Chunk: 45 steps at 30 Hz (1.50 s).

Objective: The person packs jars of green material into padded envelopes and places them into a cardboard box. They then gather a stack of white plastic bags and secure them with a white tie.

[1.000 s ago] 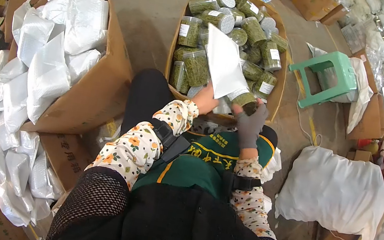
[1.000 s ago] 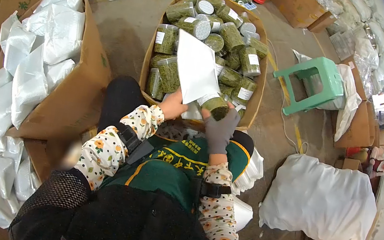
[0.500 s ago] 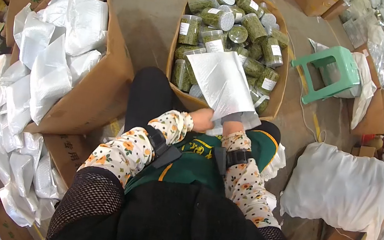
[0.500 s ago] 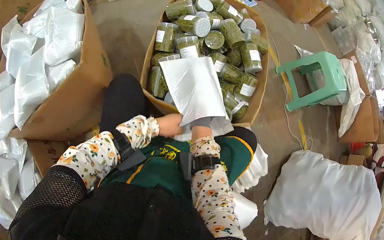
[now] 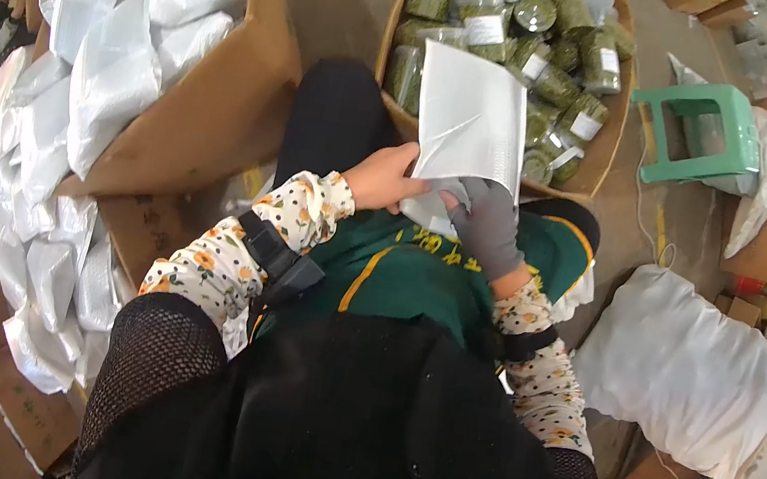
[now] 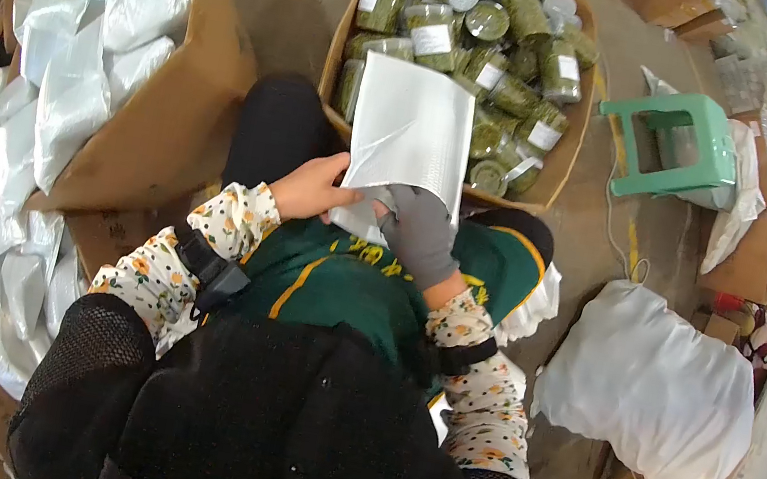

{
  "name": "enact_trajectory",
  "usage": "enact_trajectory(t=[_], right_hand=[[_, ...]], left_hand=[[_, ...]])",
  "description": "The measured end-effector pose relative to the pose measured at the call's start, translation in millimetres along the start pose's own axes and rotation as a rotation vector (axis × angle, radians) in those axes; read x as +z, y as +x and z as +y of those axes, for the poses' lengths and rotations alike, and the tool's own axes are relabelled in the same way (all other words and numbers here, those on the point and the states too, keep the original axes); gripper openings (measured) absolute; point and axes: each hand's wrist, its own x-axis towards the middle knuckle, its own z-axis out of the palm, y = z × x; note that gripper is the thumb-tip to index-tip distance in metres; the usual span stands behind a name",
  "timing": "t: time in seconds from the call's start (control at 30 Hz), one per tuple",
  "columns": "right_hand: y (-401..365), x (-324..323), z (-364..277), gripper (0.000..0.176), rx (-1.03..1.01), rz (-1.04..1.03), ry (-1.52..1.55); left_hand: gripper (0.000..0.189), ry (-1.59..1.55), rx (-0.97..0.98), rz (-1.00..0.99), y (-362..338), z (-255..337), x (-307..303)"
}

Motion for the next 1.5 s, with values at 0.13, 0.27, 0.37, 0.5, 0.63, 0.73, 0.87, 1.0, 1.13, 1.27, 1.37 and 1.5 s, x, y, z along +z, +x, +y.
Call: enact_trajectory(t=[0.13, 0.27, 0.37, 0.5, 0.63, 0.73, 0.87, 1.0, 1.13, 1.27, 1.37, 1.5], right_hand=[[3, -15, -21, 0.028, -0.083, -0.102, 0.405], [7, -15, -26, 0.029, -0.103, -0.108, 0.439], [11, -17, -33, 0.024, -0.059, -0.179, 0.478], [8, -9, -26, 0.015, -0.174, -0.145, 0.466], [-9, -37, -12, 0.012, -0.196, -0.233, 0.287], [-41, -81, 41, 0.009, -0.234, -0.283, -0.071], [-114, -157, 156, 0.028, 0.179, -0.188, -0.387], [-113, -196, 183, 0.043, 0.750, -0.138, -0.639], [-79, -161, 156, 0.056, 0.192, 0.105, -0.528], [-33, -95, 111, 0.051, -0.254, -0.147, -0.383], [-16, -60, 104, 0.047, -0.504, -0.109, -0.366], [-10, -46, 97, 0.054, -0.641, -0.145, -0.327]], left_hand=[[0.040, -0.644, -0.087, -0.129, -16, -6, 9], [0.038, -0.942, -0.080, -0.241, -15, -19, 7], [0.036, -0.880, -0.075, -0.174, -17, -16, 6], [0.029, -0.667, -0.061, -0.124, -14, -14, 4], [0.026, -0.433, -0.024, -0.111, -16, -14, 7], [0.025, -0.419, -0.029, -0.056, -18, -16, 6], [0.025, -0.314, -0.039, -0.056, -19, -18, 1], [0.024, -0.063, 0.045, -0.045, -20, -19, -8], [0.014, 0.633, 0.465, 0.371, -24, 4, -14], [0.047, 1.153, 0.932, 0.293, -12, 28, -14], [0.037, 1.163, 1.078, 0.084, 11, 34, -9], [0.024, 0.963, 1.016, -0.103, 25, 41, -18]])
